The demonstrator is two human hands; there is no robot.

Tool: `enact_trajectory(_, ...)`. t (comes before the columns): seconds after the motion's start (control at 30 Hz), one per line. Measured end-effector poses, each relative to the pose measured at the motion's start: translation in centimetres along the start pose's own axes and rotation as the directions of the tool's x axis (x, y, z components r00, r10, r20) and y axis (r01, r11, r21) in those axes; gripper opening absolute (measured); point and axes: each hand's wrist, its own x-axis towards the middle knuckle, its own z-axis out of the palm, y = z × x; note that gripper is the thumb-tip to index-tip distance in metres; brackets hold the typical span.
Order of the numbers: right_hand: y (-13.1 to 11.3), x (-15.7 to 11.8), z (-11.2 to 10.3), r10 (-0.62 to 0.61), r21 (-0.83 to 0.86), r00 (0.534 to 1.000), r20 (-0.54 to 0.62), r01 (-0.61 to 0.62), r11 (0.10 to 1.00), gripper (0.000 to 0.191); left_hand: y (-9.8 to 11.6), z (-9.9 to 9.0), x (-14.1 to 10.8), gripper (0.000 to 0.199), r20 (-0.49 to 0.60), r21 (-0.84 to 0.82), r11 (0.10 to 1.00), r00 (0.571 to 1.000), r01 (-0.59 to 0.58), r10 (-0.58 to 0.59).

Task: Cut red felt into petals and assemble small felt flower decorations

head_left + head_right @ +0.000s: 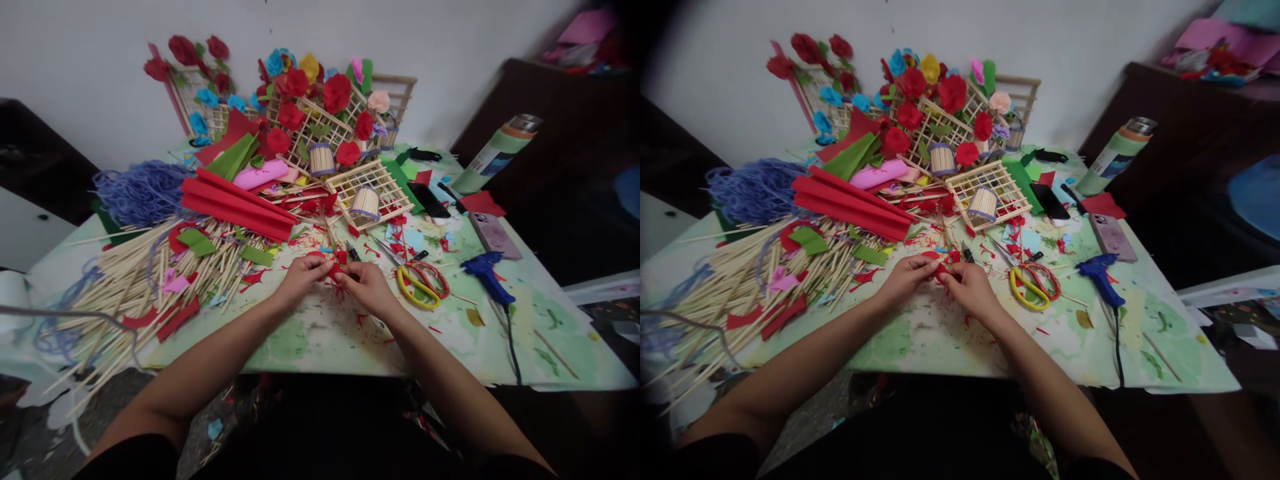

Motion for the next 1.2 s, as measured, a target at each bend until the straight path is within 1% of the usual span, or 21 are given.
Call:
enact_trajectory(0.07, 0.1, 0.4, 0.4, -0.011, 0.074, 1.0, 0.012, 0.01, 0.997, 0.027, 0.0, -0.6, 0.1, 0.029, -0.012, -0.008, 1.0, 1.0, -0.001, 0.001)
enact_trajectory(0.17, 0.2, 0.9, 0.8, -0.027, 0.148, 0.999, 0.019, 0.024, 0.989, 0.028, 0.0, -1.7, 0.7, 0.029, -0.003, 0.036, 0.999, 1.0, -0.008, 0.008)
enact_trajectory(0.2, 0.3, 1.1, 0.9, -0.023, 0.177, 1.0, 0.019, 0.02, 0.984, 0.029, 0.1, -2.2, 1.0, 0.03, -0.017, 0.059, 0.998, 1.0, -0.015, 0.016)
enact_trajectory(0.23, 0.3, 1.2, 0.9, -0.012, 0.209, 1.0, 0.014, 0.009, 0.978, 0.03, 0.3, -2.8, 1.3, 0.03, -0.048, 0.088, 0.995, 0.998, -0.037, 0.041)
enact_trajectory(0.27, 0.5, 1.2, 1.0, 0.005, 0.241, 1.0, 0.005, -0.006, 0.97, 0.03, 0.6, -3.5, 1.7, 0.03, -0.102, 0.122, 0.99, 0.992, -0.067, 0.08)
enact_trajectory(0.33, 0.8, 1.2, 1.0, 0.032, 0.301, 0.999, -0.021, -0.024, 0.953, 0.031, 1.4, -5.1, 2.2, 0.029, -0.186, 0.264, 0.96, 0.972, -0.09, 0.143)
enact_trajectory(0.37, 1.0, 1.2, 1.0, 0.04, 0.323, 0.998, -0.039, -0.026, 0.946, 0.032, 1.8, -5.8, 2.4, 0.028, -0.178, 0.372, 0.925, 0.971, -0.08, 0.156)
enact_trajectory(0.43, 1.5, 1.0, 1.0, 0.05, 0.355, 0.995, -0.082, -0.017, 0.935, 0.032, 2.4, -7.0, 2.5, 0.026, -0.11, 0.567, 0.821, 0.983, -0.061, 0.149)
enact_trajectory(0.5, 2.1, 0.8, 1.0, 0.05, 0.37, 0.991, -0.127, 0.001, 0.929, 0.032, 2.7, -7.6, 2.4, 0.026, 0.007, 0.694, 0.718, 0.997, -0.059, 0.075)
enact_trajectory(0.57, 2.5, 0.5, 1.0, 0.047, 0.357, 0.983, -0.175, 0.019, 0.934, 0.031, 2.6, -7.6, 2.3, 0.028, 0.104, 0.779, 0.623, 0.994, -0.072, -0.016)
enact_trajectory(0.63, 2.7, 0.3, 1.1, 0.03, 0.322, 0.977, -0.212, 0.041, 0.946, 0.03, 2.1, -7.3, 2.2, 0.029, 0.161, 0.838, 0.538, 0.983, -0.09, -0.086)
enact_trajectory(0.7, 2.6, 0.1, 1.3, -0.004, 0.274, 0.974, -0.226, 0.068, 0.959, 0.029, 1.6, -7.0, 2.3, 0.027, 0.184, 0.873, 0.476, 0.976, -0.106, -0.121)
enact_trajectory(0.77, 2.3, -0.2, 1.6, -0.044, 0.225, 0.976, -0.212, 0.092, 0.97, 0.028, 1.2, -6.9, 2.4, 0.024, 0.193, 0.89, 0.441, 0.972, -0.116, -0.135)
enact_trajectory(0.9, 1.8, -0.7, 2.1, -0.1, 0.131, 0.982, -0.16, 0.121, 0.984, 0.026, 0.9, -7.0, 2.6, 0.019, 0.195, 0.896, 0.427, 0.972, -0.12, -0.135)
enact_trajectory(0.97, 1.7, -0.8, 2.2, -0.123, 0.097, 0.98, -0.158, 0.139, 0.985, 0.026, 1.0, -7.0, 2.6, 0.015, 0.203, 0.895, 0.429, 0.968, -0.123, -0.146)
enact_trajectory(1.07, 1.7, -0.9, 2.2, -0.134, 0.094, 0.972, -0.193, 0.154, 0.984, 0.025, 1.1, -6.9, 2.5, 0.009, 0.201, 0.898, 0.425, 0.966, -0.114, -0.166)
enact_trajectory(1.2, 1.9, -0.7, 2.1, -0.123, 0.12, 0.952, -0.281, 0.162, 0.979, 0.02, 1.2, -6.8, 2.5, 0.007, 0.197, 0.885, 0.451, 0.969, -0.112, -0.147)
